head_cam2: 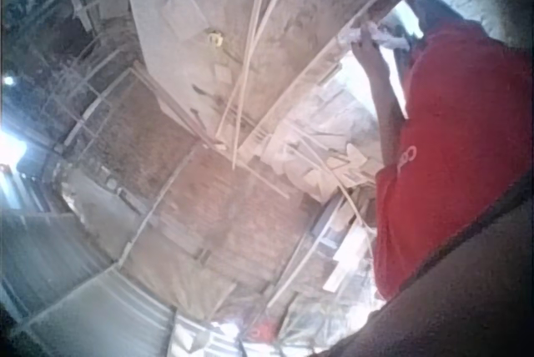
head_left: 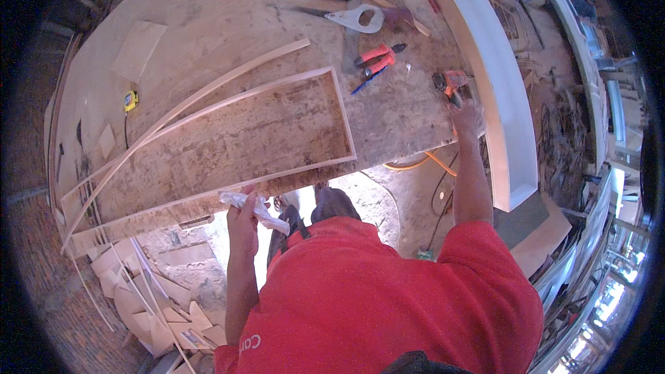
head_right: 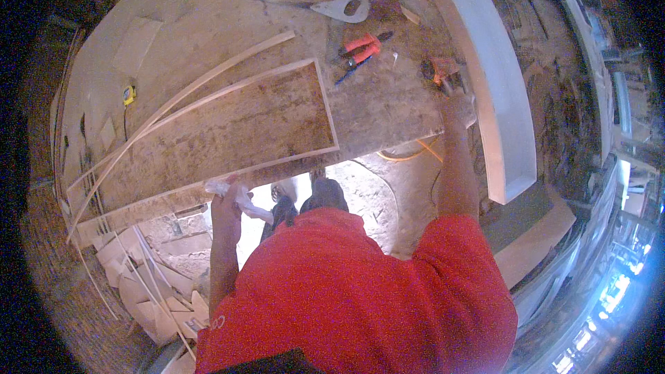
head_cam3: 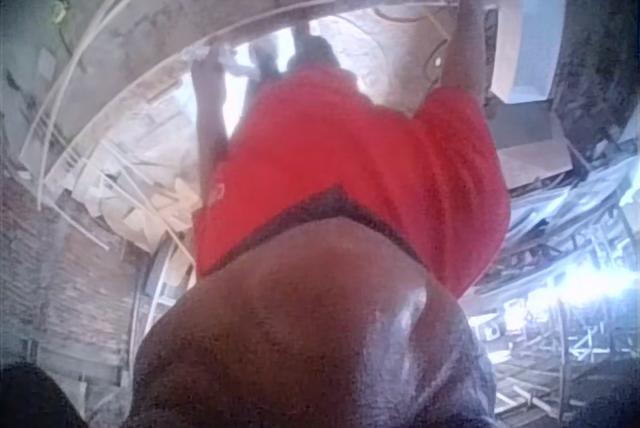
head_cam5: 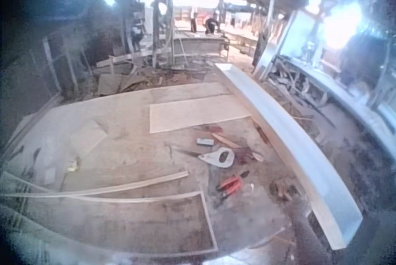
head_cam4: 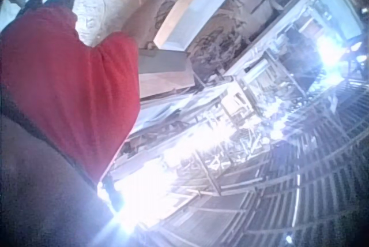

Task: The person assembles a rectangular wooden frame on a workbench. They position thin wooden strips, apply glue, and secure the joints using a nail gun.

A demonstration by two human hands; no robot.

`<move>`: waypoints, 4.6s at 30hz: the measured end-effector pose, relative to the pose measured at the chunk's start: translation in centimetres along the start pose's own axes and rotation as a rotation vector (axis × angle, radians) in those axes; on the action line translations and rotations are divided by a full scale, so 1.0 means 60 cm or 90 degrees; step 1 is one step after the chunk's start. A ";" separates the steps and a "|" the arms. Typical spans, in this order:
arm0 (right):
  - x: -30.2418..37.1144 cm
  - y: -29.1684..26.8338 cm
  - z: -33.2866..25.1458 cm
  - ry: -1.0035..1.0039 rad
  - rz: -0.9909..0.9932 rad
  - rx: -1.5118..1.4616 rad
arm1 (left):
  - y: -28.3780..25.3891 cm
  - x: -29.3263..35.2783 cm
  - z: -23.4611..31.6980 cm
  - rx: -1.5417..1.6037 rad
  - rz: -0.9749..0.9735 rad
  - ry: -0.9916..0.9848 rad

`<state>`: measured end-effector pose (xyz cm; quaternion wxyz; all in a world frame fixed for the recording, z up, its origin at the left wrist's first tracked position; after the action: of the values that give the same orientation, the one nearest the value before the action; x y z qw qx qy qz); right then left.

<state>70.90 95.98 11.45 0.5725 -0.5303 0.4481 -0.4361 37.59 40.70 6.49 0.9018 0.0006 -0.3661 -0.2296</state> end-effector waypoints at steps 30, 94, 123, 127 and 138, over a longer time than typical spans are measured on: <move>-0.075 0.183 -0.141 -0.285 0.060 -0.178 | -0.039 0.033 -0.036 0.048 0.004 0.023; 0.480 0.081 -0.303 -0.198 0.002 -0.566 | -0.233 0.043 -0.021 0.042 -0.033 0.010; 0.008 0.106 -0.147 0.059 0.156 -0.215 | -0.361 0.064 -0.139 0.017 0.061 -0.081; -0.032 0.125 -0.154 0.073 0.072 -0.211 | -0.330 0.080 -0.162 0.021 0.076 -0.105; -0.042 0.160 -0.148 -0.016 0.024 -0.247 | -0.252 0.055 -0.162 -0.026 0.051 -0.092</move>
<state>61.93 97.08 1.68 0.4732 -0.6277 0.5264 -0.3239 39.82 24.21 -1.00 0.8815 -0.0491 -0.4250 -0.1999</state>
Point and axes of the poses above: each hand's wrist, its own x-axis away from the middle knuckle, its own y-axis out of the palm, z = x × y, the point moved 10 cm from there along -x, towards the middle knuckle, and after that the axes turned 1 degree about -z, right-handed, at the moved point
